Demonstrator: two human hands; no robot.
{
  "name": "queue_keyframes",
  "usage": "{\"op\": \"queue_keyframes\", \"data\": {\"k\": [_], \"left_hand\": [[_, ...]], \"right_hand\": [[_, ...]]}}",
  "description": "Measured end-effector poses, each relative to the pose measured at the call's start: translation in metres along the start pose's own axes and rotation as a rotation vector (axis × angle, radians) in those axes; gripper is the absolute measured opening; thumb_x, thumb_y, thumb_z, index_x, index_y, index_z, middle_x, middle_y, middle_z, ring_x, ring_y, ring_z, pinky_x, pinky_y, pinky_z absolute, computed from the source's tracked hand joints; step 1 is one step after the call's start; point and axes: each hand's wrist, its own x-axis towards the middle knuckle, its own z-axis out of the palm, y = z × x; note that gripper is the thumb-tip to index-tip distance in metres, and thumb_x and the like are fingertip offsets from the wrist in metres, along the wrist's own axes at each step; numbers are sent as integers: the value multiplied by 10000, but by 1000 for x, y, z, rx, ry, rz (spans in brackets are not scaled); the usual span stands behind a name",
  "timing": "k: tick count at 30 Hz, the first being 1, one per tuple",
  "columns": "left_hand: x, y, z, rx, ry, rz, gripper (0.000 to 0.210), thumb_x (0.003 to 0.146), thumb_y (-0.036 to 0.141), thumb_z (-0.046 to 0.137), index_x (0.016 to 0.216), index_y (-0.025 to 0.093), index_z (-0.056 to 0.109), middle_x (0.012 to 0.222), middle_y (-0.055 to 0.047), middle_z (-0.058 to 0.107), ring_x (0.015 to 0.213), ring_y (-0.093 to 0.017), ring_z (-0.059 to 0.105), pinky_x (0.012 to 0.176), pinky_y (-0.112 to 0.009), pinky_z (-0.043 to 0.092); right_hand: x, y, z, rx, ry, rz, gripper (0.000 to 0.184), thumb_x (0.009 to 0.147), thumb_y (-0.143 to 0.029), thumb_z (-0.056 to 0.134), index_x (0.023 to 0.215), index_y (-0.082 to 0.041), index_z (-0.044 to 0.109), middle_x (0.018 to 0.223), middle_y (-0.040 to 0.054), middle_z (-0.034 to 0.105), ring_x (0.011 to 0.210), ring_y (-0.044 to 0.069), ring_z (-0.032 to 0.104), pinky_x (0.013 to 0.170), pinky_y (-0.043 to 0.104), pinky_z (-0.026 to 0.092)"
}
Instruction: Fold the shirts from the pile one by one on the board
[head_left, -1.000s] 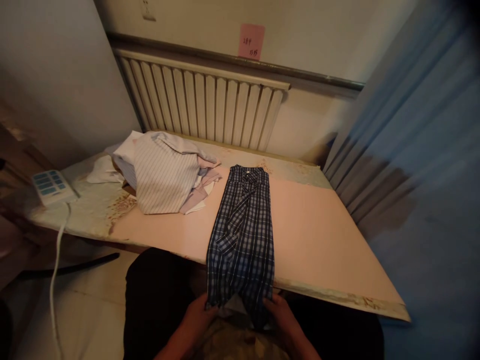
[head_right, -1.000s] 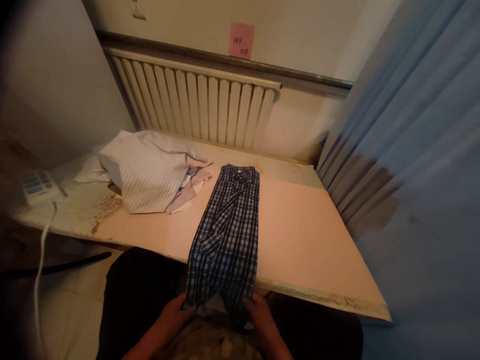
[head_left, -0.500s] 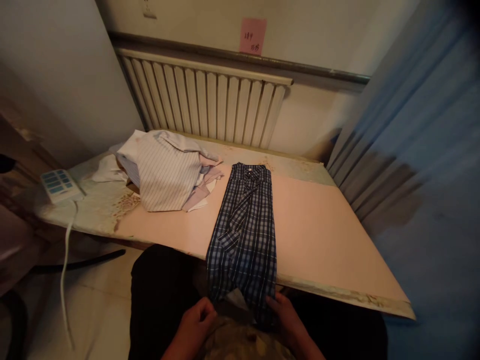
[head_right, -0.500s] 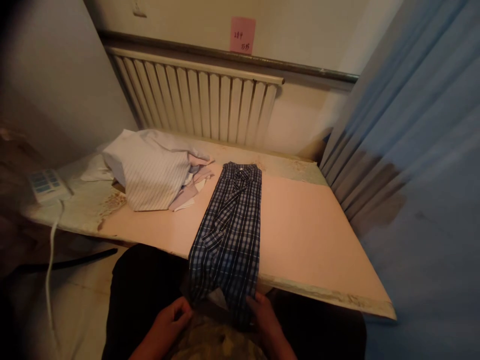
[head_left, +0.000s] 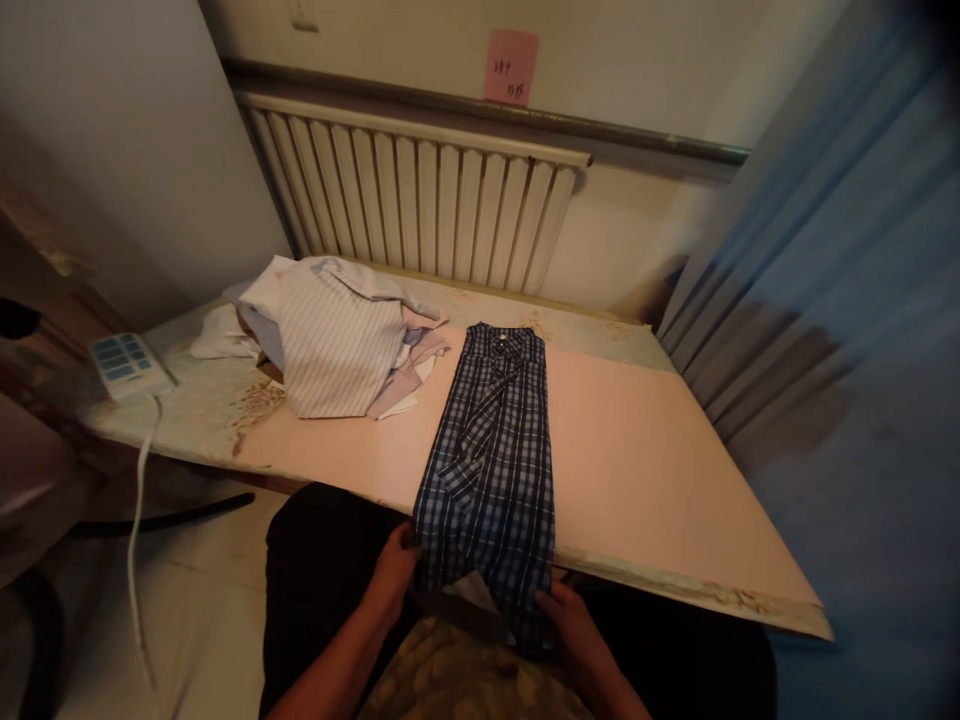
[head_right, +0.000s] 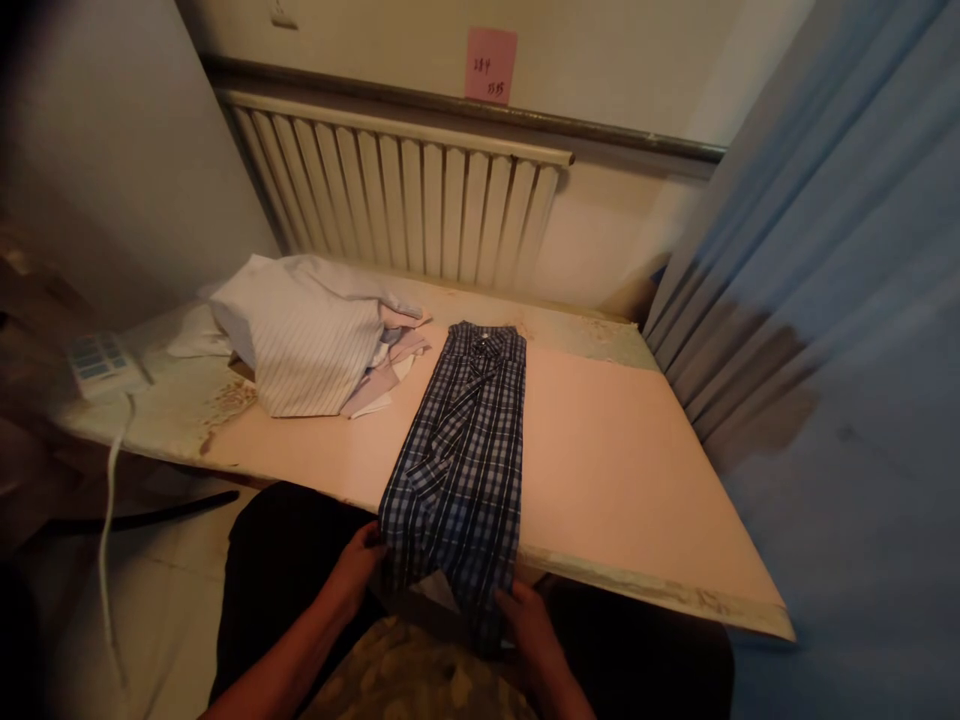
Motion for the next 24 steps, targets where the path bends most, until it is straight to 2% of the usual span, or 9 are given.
{"op": "queue_keyframes", "data": {"k": [4,8,10,13,20,24], "left_hand": [[-2,0,3,1,-79,9,255,638,278,634,856,146,630,741,-36,702,698,-192,673,695,-312,529],[-9,-1,-5,70,-65,51,274,588,365,663,779,173,622,693,-19,685,703,-225,661,690,-341,522],[-11,-1,-8,121,-44,93,296,584,378,656,802,180,632,745,-33,703,780,-247,669,755,-364,520],[-11,0,-11,230,-7,208,344,650,389,590,918,179,635,896,-67,728,912,-260,676,864,-387,510],[-12,1,-17,458,35,535,422,816,335,454,1182,147,543,1147,-118,664,1056,-235,647,964,-410,501],[-9,18,-29,713,101,801,385,883,281,413,1232,171,532,1207,-119,620,1143,-249,585,1012,-446,470]], "right_hand": [[0,-5,-3,-76,37,-42,414,589,-545,770,744,-166,716,705,45,695,725,240,647,725,370,499],[3,-11,-6,-147,78,-56,424,534,-559,779,678,-170,696,647,36,664,664,225,612,660,354,492],[5,-14,-8,-134,91,-39,436,527,-580,771,679,-180,690,613,28,643,637,221,604,638,352,490],[5,-18,-8,-102,95,-56,463,534,-601,758,735,-187,701,634,32,648,664,231,620,677,369,495],[2,-25,-6,-195,55,-155,462,634,-583,677,836,-169,722,764,67,702,784,265,649,751,388,500],[-3,-29,-8,-404,233,-352,374,714,-499,608,878,-185,727,930,103,724,919,291,647,862,399,481]]}}
